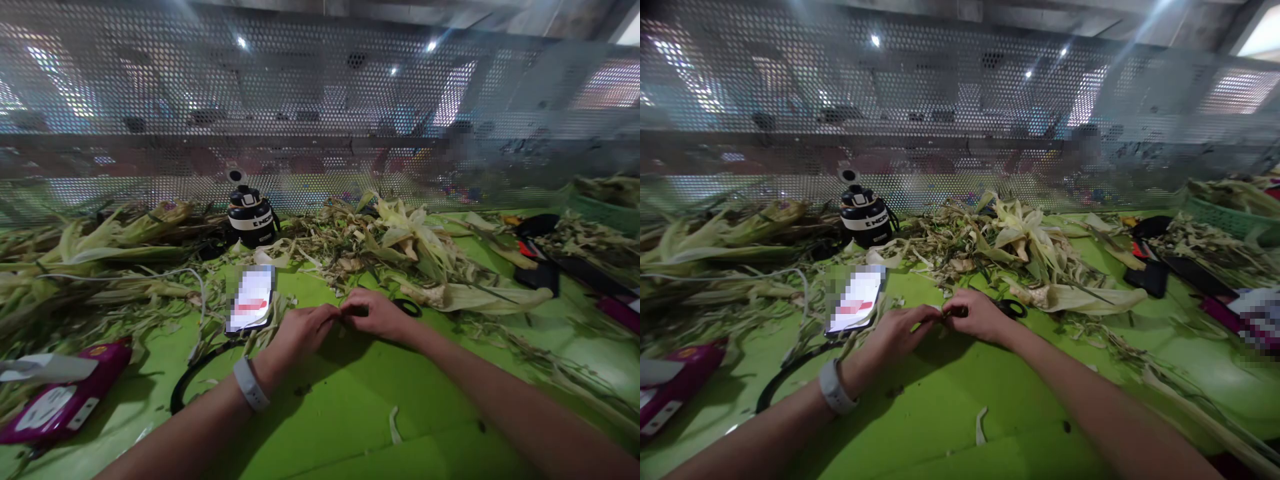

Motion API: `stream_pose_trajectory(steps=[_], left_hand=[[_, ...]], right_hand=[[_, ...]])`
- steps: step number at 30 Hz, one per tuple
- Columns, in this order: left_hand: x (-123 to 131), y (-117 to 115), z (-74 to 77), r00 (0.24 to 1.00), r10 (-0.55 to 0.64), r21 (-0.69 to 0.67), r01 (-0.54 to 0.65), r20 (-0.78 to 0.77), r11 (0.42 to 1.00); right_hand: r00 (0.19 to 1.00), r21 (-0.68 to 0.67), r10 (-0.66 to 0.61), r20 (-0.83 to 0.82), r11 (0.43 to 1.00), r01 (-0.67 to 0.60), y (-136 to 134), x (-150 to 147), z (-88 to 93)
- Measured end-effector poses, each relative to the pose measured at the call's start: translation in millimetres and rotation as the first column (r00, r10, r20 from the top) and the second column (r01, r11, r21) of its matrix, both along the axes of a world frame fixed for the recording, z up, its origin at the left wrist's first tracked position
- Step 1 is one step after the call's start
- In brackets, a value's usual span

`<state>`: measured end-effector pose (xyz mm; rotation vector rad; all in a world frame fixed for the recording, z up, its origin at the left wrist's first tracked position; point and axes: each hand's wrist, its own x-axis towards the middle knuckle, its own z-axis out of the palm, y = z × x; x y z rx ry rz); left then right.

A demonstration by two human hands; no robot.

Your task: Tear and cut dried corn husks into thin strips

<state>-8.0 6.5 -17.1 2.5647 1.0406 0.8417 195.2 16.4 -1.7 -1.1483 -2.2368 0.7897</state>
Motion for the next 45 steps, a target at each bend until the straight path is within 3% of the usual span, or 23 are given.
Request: stream_pose_trajectory(steps=[6, 17, 25, 33, 45], left_hand=[[1, -3, 3.9, 1.0, -0.002, -0.027, 0.003, 0.009, 1.0], [4, -4, 9.5, 0.982, 0.045, -0.179, -0.012, 0.183, 0.984], [2, 1, 3.1, 0.97, 0.02, -0.255, 0.044, 0.241, 0.966], [2, 4, 5.1, 0.99, -0.029, -0.146, 0.05, 0.141, 0.988], [3, 0, 9.5, 0.999, 0.021, -0.185, -0.015, 0.028, 0.983]], right_hand=[[0.998, -0.071, -0.044, -0.047, 0.997, 0.04, 3, 0, -2.6], [0.989, -0.101, -0.097, -0.109, 0.991, 0.086, -2, 0, 0.6], [0.993, -0.097, -0.094, -0.067, 0.992, 0.087, -5, 2, 5.9], [0.999, 0.007, -0.051, -0.014, 0.999, 0.051, -6, 1, 2.9], [0.999, 0.104, -0.021, 0.047, 0.994, 0.016, -9, -4, 2.7]])
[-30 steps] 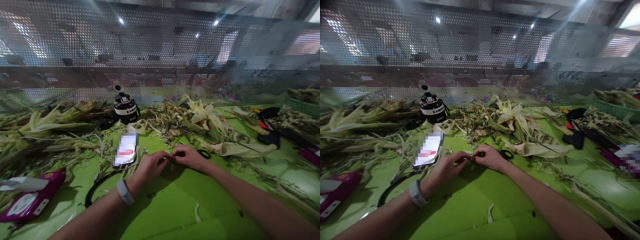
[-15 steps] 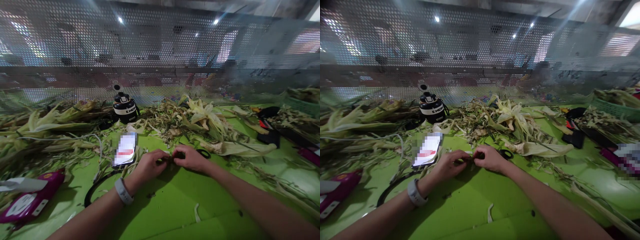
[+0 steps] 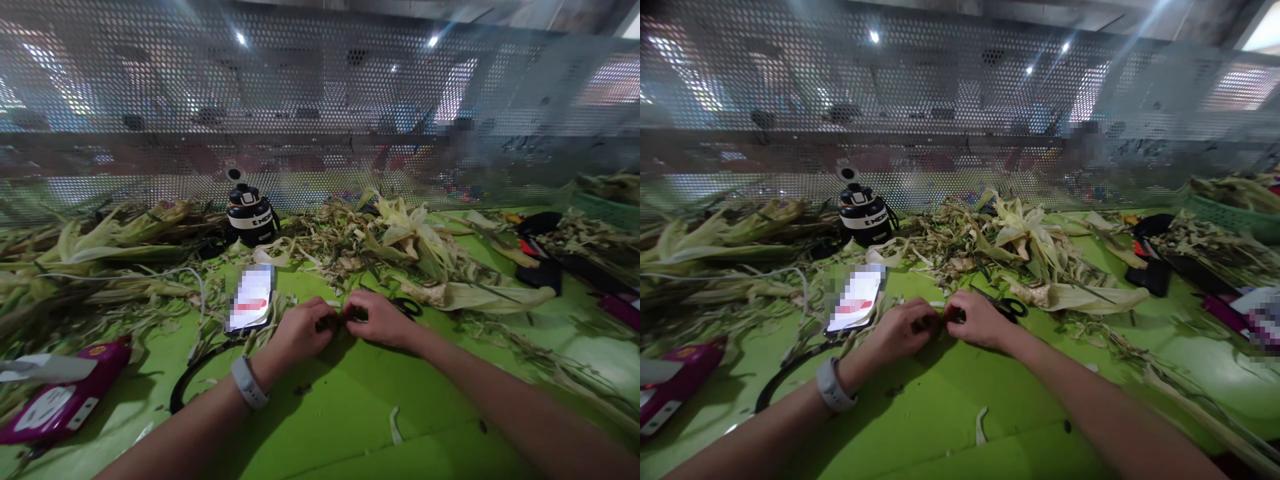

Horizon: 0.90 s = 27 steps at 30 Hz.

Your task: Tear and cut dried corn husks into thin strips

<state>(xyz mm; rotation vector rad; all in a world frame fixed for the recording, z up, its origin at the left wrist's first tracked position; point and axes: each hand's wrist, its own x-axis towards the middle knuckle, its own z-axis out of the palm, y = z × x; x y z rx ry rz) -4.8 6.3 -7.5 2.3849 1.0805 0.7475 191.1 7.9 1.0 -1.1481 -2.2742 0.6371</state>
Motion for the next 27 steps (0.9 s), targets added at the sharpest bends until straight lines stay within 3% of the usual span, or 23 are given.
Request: stream_pose_trajectory(steps=[10, 19, 27], left_hand=[[-1.0, -2.5, 6.9, 0.999, -0.036, 0.006, 0.036, -0.023, 0.999], [-2.0, 2.6, -0.3, 0.997, -0.065, 0.038, 0.067, -0.051, 0.997], [-4.5, 1.8, -0.1, 0.97, -0.098, 0.214, 0.146, -0.221, 0.966]], right_hand=[[0.999, 0.035, 0.012, 0.03, 0.999, -0.013, 1.4, 0.6, -3.7], [1.0, 0.017, 0.005, 0.018, 1.0, -0.005, 0.9, 0.6, -3.2], [1.0, -0.001, -0.007, 0.001, 1.0, 0.007, 1.5, -0.1, -2.8]])
